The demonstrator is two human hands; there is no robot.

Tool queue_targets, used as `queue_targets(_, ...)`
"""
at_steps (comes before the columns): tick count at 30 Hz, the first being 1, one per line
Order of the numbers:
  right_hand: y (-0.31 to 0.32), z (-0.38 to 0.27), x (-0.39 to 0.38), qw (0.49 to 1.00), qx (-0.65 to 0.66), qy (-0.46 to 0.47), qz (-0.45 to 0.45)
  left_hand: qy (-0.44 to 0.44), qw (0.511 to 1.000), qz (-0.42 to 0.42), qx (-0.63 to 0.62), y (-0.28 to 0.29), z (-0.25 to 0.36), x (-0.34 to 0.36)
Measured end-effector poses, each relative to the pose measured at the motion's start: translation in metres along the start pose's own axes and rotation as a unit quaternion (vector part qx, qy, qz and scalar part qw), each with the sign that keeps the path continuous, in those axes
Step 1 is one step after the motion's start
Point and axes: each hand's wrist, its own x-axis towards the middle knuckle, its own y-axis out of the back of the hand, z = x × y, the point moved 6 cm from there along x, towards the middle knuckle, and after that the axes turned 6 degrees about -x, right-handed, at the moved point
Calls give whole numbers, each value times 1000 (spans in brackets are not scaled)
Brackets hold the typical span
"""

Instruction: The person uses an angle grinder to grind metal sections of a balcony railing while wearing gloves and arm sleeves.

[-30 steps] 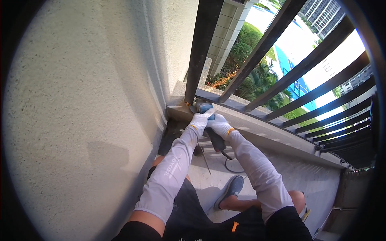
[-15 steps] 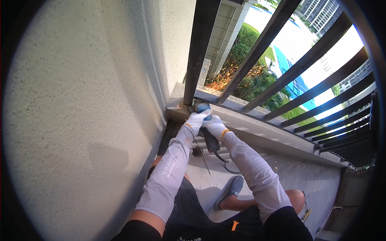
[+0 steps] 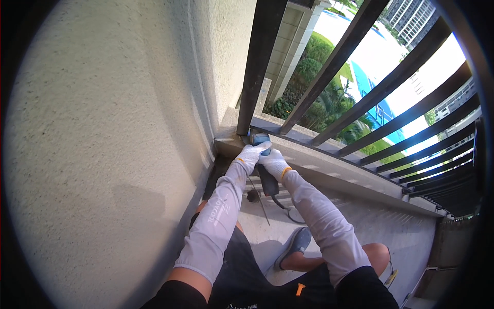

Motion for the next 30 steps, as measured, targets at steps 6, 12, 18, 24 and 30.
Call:
queue_targets(6, 2, 2, 2, 1000, 20, 10, -13, -18, 1000, -11, 8, -5, 1, -3)
queue_targets(12, -4, -5, -3, 1000, -1, 5, -26, -19, 1000, 14, 15, 4, -3, -1)
queue_targets(18, 6, -2, -2, 1000, -12, 18, -6, -22, 1000, 4, 1, -6, -1, -6)
queue_targets(24, -2, -13, -27, 998, 18, 37, -37, 12, 998, 26, 52, 2, -14, -8)
queue_targets(30, 18, 2, -80, 998, 17, 15, -60, -63, 980, 76, 172, -19, -44, -55)
